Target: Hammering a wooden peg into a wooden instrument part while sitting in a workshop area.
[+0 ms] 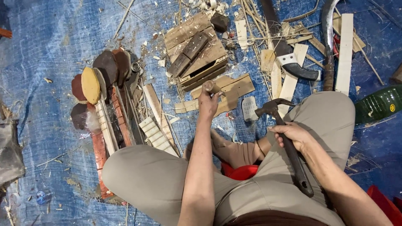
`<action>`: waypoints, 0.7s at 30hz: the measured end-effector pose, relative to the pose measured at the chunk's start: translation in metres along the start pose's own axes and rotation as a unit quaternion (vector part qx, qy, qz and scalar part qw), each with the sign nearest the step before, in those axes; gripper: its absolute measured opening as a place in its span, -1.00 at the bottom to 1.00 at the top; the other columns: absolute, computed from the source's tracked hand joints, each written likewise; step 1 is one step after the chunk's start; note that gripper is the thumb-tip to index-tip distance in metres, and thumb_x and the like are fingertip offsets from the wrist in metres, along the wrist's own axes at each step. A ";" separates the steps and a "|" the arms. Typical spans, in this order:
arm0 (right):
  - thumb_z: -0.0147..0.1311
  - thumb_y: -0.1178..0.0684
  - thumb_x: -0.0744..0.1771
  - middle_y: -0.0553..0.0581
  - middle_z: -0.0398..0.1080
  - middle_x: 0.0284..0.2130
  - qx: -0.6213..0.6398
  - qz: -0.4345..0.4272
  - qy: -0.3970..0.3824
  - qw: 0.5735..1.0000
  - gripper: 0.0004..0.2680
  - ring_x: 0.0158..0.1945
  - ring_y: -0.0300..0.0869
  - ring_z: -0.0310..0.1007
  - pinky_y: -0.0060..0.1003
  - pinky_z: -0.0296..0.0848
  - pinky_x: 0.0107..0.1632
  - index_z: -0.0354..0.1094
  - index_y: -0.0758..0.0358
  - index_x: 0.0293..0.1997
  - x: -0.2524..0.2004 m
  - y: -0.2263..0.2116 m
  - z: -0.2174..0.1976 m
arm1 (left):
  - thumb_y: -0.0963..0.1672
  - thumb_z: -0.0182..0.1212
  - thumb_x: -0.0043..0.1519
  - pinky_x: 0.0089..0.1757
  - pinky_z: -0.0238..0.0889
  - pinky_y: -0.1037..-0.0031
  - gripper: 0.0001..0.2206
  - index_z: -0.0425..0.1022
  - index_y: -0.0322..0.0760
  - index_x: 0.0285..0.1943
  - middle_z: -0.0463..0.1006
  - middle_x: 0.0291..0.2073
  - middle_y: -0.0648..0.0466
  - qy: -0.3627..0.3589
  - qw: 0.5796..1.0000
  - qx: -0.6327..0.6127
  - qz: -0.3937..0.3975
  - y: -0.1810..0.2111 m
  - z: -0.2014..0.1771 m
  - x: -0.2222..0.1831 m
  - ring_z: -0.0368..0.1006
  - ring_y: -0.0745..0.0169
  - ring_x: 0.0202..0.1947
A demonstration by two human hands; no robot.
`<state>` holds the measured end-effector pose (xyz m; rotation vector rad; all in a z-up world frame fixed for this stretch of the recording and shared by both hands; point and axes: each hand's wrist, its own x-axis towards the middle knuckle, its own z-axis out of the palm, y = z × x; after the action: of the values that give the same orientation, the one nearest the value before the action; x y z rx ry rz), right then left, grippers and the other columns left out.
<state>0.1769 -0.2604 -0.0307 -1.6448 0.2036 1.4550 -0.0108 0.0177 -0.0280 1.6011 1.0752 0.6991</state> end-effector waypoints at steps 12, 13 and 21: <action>0.27 0.25 0.21 0.26 0.31 -0.64 -0.034 -0.024 0.002 0.999 -0.83 -0.70 -0.13 0.33 -0.14 0.40 -0.71 0.33 0.50 -0.28 -0.018 -0.008 0.017 | -0.13 0.35 0.27 0.08 0.44 -0.17 -0.74 0.41 -0.12 0.09 0.62 0.00 -0.15 -0.028 0.996 0.078 -0.043 0.015 0.001 -0.001 0.51 -0.23 0.11; 0.25 0.28 0.21 0.26 0.28 -0.66 -0.055 -0.041 0.001 0.998 -0.83 -0.73 -0.11 0.31 -0.13 0.38 -0.74 0.31 0.52 -0.27 -0.031 -0.018 0.024 | -0.16 0.32 0.27 0.07 0.43 -0.17 -0.74 0.40 -0.15 0.10 0.62 -0.01 -0.17 -0.036 0.995 0.081 -0.035 0.026 0.000 -0.002 0.50 -0.27 0.11; 0.35 0.26 0.16 0.38 0.32 -0.85 -0.136 -0.397 -0.048 0.906 -0.80 -0.83 0.00 0.35 -0.18 0.33 -0.73 0.31 0.39 -0.38 -0.218 -0.163 0.109 | -0.16 0.16 0.32 0.16 0.35 -0.13 -0.72 0.35 -0.13 0.21 0.59 0.07 -0.15 -0.065 0.986 0.122 -0.088 0.065 0.004 -0.002 0.47 -0.17 0.18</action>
<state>0.1405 -0.1819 0.2490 -1.5803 -0.6883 0.9381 0.0111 0.0105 0.0325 1.7073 1.2240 0.3501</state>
